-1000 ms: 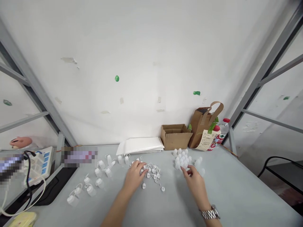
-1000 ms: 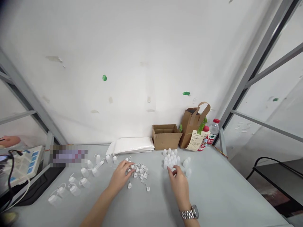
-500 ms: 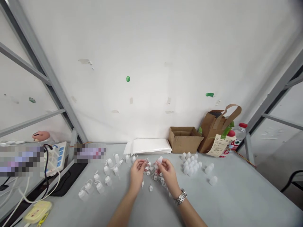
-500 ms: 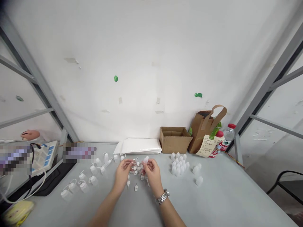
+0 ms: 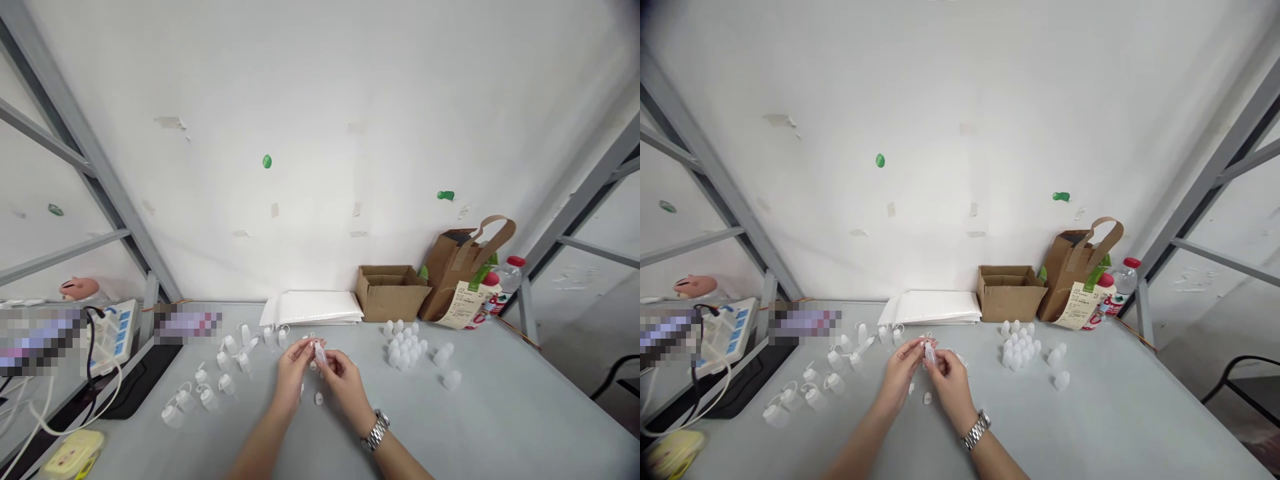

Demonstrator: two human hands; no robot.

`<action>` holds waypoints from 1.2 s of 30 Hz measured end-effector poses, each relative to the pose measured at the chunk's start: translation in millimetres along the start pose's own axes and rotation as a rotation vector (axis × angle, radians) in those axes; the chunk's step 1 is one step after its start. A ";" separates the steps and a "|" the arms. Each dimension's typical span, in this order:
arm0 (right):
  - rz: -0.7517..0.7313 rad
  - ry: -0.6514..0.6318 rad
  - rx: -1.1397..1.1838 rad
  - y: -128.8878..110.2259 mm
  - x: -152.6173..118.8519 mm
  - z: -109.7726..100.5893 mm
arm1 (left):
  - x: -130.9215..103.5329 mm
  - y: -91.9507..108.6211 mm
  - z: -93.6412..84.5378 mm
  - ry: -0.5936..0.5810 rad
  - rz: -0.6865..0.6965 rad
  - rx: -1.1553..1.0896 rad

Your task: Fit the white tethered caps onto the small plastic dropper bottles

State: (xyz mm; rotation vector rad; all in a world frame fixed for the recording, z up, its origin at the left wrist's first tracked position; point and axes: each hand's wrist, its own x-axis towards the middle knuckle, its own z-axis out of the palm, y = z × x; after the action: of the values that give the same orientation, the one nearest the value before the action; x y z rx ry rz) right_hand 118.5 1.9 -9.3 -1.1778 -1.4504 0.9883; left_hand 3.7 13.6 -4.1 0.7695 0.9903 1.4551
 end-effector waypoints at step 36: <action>-0.158 0.037 -0.316 2.7 -3.4 -3.5 | 2.5 4.0 -4.5 -0.005 -0.275 -0.314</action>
State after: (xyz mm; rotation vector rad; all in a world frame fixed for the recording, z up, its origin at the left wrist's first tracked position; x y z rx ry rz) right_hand 122.6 -0.9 -11.9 -1.2737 -1.6840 0.6409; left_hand -2.4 15.5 -2.7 0.3918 0.8020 1.3249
